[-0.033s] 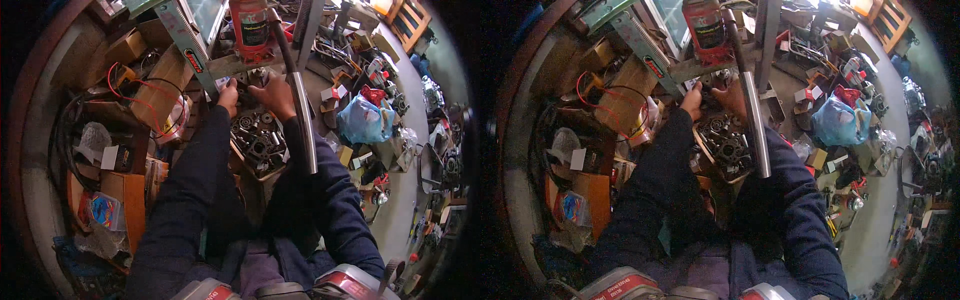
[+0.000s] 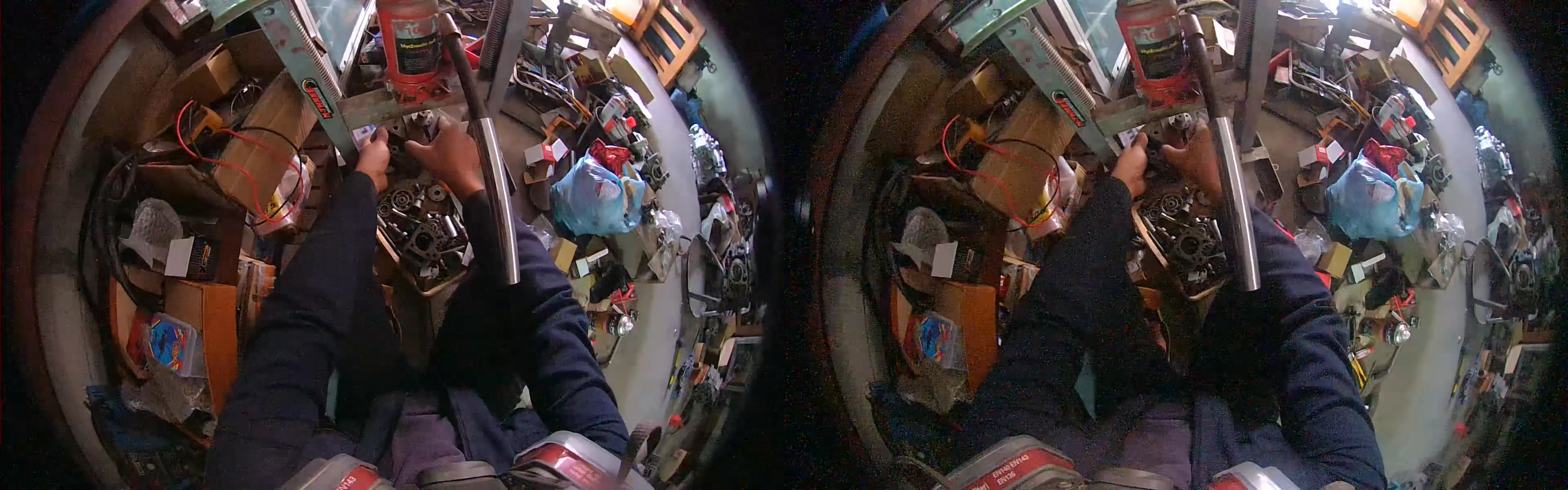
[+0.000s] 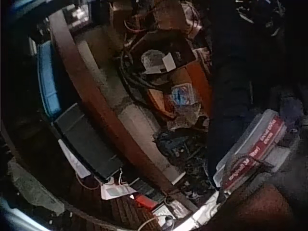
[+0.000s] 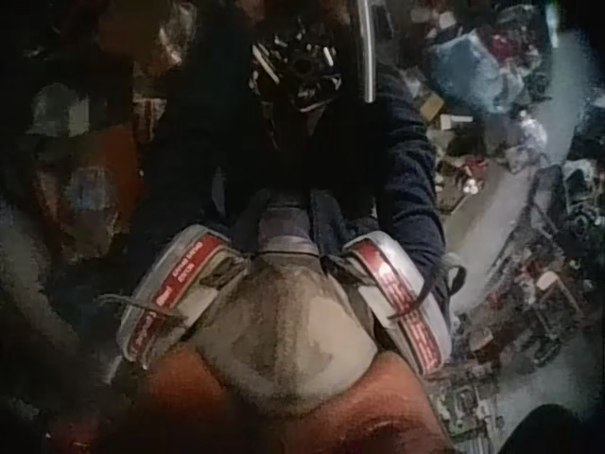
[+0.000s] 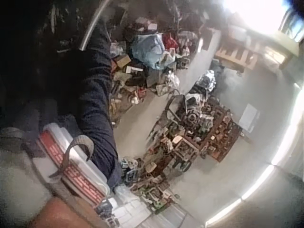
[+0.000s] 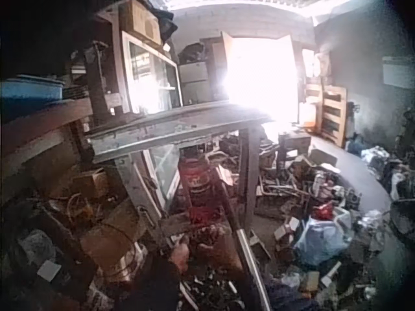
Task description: The person unboxes a camshaft, removes it from its bubble wrap, and uses a hydraulic press to install a gear onto it while sitting on the floor of a garage.
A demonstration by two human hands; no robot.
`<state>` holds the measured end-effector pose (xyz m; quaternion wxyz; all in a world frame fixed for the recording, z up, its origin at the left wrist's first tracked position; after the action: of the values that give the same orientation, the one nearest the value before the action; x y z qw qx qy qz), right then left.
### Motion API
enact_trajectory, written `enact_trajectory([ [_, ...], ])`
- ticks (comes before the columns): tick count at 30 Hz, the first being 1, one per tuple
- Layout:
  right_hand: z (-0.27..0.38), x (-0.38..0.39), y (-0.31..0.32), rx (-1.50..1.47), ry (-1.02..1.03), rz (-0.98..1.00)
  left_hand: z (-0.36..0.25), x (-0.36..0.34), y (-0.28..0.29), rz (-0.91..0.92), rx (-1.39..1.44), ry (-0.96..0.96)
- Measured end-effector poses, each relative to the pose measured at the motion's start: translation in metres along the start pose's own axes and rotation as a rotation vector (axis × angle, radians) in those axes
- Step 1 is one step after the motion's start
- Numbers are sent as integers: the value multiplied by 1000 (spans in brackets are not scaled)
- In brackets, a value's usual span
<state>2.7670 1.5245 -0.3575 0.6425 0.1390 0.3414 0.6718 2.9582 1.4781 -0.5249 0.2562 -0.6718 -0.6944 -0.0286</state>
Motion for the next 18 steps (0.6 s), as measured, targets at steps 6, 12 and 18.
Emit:
enact_trajectory([
  [6, -6, -5, 0, 302, 14, 15, -2, 12, -16, -89, -102, 78],
  [12, -4, -11, -7, 344, -10, 59, -7, 19, -17, -67, -106, 15],
  [18, 0, -14, -11, 429, 88, 56, -17, 30, -17, -182, -195, -4],
])
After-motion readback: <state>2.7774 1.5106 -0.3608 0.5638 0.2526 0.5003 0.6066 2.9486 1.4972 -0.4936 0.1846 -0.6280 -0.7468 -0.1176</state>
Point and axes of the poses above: each hand's wrist, its own x-axis away from the middle knuckle, its own y-axis out of the back of the hand, z = x × y, the point moved 7 cm from there along -x, towards the middle knuckle, and after that the axes turned 8 degrees about z, right-handed, at the moved point
